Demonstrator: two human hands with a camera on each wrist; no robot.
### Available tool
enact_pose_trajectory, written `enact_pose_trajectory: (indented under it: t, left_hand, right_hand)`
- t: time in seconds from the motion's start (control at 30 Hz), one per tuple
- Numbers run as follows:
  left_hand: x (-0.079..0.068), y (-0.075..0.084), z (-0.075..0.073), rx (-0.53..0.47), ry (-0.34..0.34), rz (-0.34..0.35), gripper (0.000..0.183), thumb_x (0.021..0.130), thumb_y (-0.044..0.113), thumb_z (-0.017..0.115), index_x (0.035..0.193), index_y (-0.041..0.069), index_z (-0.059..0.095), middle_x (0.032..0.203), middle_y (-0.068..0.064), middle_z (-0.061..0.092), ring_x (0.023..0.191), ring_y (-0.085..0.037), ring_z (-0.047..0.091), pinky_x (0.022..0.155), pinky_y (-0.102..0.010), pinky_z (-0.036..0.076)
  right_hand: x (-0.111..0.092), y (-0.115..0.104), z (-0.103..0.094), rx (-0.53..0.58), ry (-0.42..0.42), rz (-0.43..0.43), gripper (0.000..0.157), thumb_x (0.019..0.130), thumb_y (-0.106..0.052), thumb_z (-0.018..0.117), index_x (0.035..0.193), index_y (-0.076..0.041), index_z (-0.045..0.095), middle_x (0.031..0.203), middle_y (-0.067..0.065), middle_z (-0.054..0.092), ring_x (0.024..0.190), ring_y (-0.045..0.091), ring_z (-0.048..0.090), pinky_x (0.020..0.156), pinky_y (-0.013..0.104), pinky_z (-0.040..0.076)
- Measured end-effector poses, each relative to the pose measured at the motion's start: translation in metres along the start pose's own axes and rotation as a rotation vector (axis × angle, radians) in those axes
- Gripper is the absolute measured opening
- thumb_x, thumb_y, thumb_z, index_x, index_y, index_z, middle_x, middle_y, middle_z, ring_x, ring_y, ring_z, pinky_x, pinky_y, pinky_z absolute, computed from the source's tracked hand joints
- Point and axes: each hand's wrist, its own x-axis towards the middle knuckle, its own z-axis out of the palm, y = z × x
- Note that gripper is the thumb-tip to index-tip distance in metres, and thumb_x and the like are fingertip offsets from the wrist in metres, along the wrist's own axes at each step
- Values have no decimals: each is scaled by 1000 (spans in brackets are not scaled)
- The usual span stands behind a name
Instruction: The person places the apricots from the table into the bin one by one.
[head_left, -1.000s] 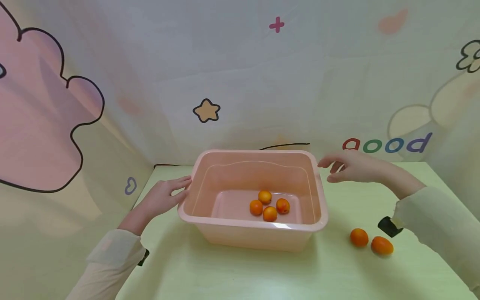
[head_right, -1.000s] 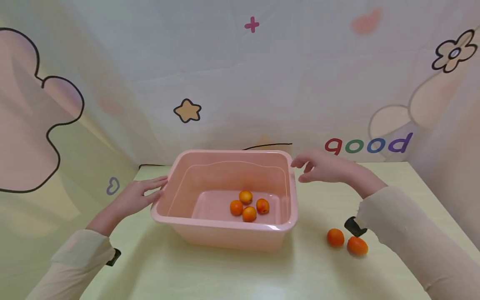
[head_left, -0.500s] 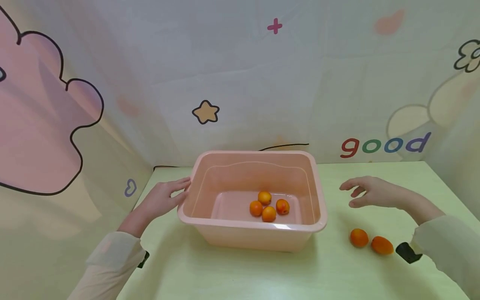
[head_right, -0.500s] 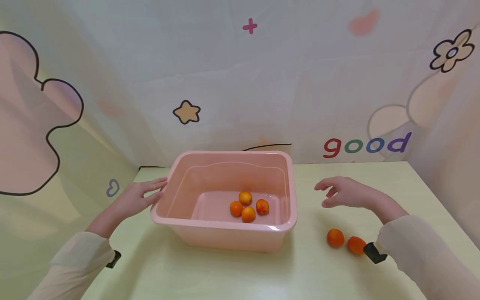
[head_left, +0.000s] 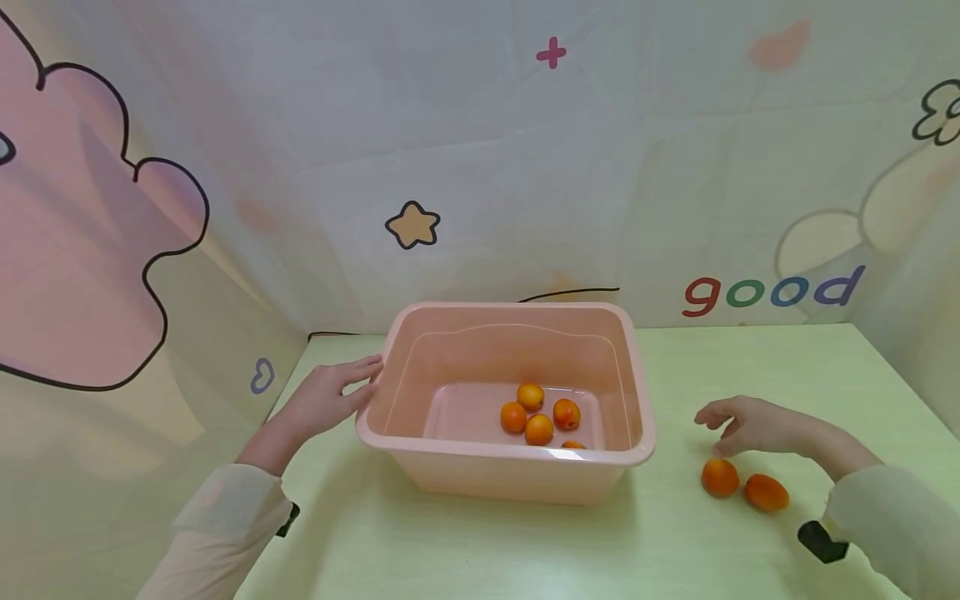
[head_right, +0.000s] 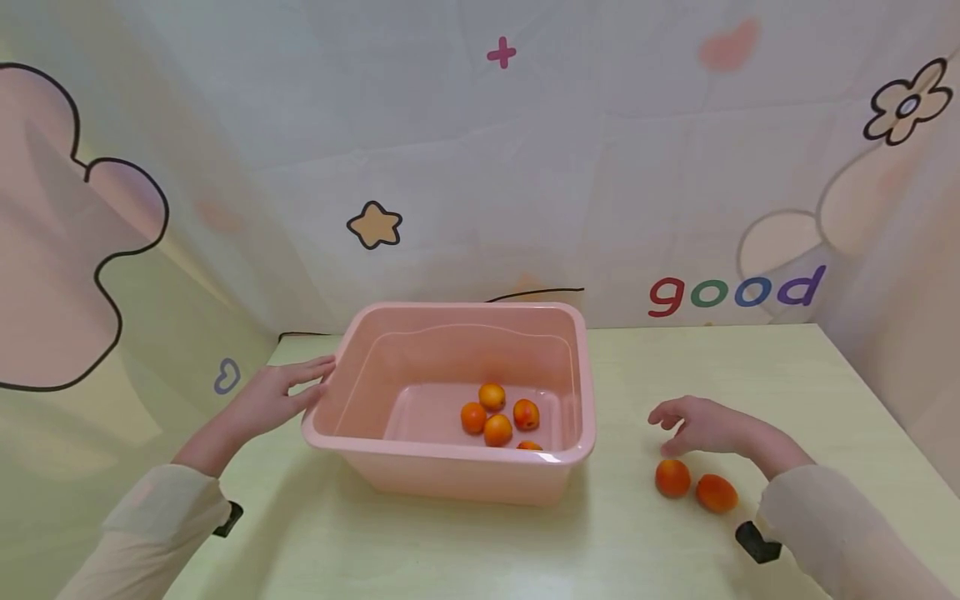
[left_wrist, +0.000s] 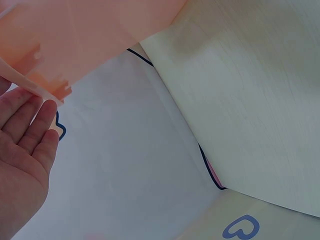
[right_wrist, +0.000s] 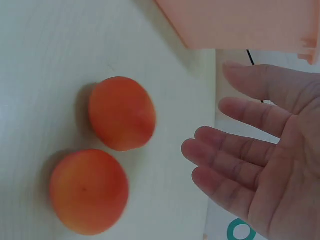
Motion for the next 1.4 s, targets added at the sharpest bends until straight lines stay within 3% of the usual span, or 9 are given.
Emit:
enact_pose_trajectory:
  t: [0.13,0.33,0.73,1.03,1.4]
  left_hand:
    - [0,0,0,1,-2,-3,42,88,22,53,126,5,49,132,-7,47,118,-30,45,88,-44,42]
    - [1,0,0,7,-5,-6,42,88,22,53,126,6,48,132,-7,47,119,-30,45,88,-44,42]
    - [1,-2,1,7,4,2,42,87,21,54,126,6,49,131,-7,48,119,-30,45,89,-45,41]
    - [0,-1,1,8,-1,-11,42,88,23,53,126,6,49,132,-7,47,119,-30,45,90,-46,40]
    - [1,-1,1,7,-1,-10,43,88,24,53,127,6,48,132,-8,47,118,-30,46,86,-44,43]
  right_hand:
    - [2,6,7,-10,-7,41,49,75,-16,67,118,2,49,112,24,52,91,25,54,77,45,47]
    - [5,10,14,-77,-19,128,55,74,-27,69,119,-2,49,107,18,53,88,23,52,76,46,45]
    - [8,13,24,-114,-54,162,50,71,-22,72,114,-6,53,98,11,54,77,20,47,71,39,43]
    - [9,12,21,-162,-16,111,38,70,-16,72,104,-4,58,92,8,56,75,19,47,71,38,44]
    - [3,-18,-15,-183,61,-56,35,73,-14,68,103,1,58,91,6,59,79,17,51,69,34,48]
